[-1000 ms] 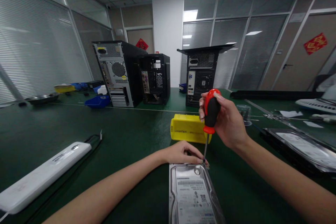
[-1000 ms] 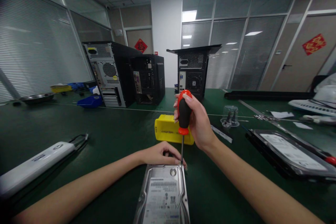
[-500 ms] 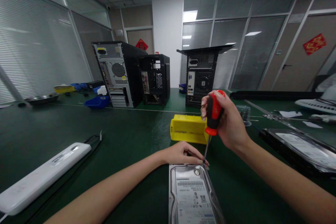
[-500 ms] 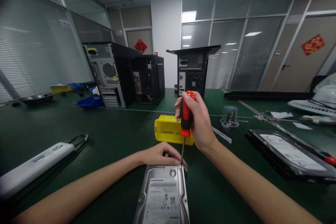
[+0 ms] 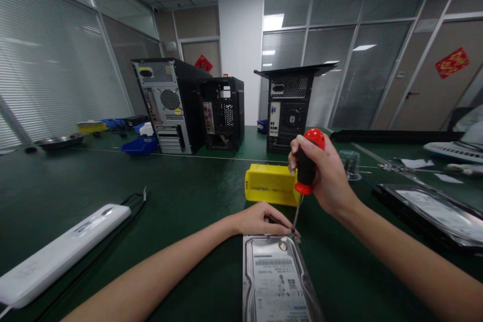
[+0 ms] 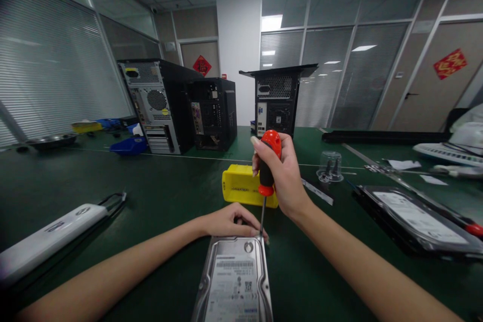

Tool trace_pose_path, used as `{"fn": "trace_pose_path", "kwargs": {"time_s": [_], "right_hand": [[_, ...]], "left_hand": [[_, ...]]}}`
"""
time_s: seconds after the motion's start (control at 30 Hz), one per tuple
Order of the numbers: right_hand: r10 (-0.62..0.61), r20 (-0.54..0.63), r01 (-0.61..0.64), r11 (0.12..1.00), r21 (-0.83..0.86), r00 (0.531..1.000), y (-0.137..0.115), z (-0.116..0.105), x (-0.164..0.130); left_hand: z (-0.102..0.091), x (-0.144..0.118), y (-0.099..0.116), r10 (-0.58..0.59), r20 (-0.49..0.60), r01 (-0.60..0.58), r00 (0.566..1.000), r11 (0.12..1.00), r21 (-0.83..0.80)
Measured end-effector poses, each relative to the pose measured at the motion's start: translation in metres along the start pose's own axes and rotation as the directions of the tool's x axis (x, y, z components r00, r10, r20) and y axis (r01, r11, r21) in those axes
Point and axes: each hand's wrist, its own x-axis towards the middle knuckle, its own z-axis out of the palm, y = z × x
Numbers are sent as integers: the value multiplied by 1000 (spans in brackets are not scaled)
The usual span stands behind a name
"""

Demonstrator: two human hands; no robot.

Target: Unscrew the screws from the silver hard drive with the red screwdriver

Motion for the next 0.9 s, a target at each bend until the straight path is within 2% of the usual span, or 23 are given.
{"fn": "trace_pose_path", "kwargs": {"time_s": [0.2, 0.33, 0.63, 0.77, 0.9], "right_hand": [[47, 88, -50, 998, 41, 995, -1, -2, -3], [24, 134, -32, 998, 58, 991, -1, 1, -4], [-28, 29, 27, 999, 23, 999, 0, -4, 3], [-13, 34, 11, 998, 64, 999, -7, -9, 7], [-34, 53, 32, 998, 49, 998, -10, -8, 7]], "left_hand": [[-1, -1, 1, -8, -5, 8, 1000, 1000, 8], [-1, -1, 1, 8, -6, -8, 1000, 1000, 7], [-1, 0, 1, -19, -3, 20, 1000, 999, 28], [-1, -1, 0, 15, -9, -15, 1000, 1000, 6], [-1, -1, 0, -2, -7, 2, 1000, 1000, 5]]}}
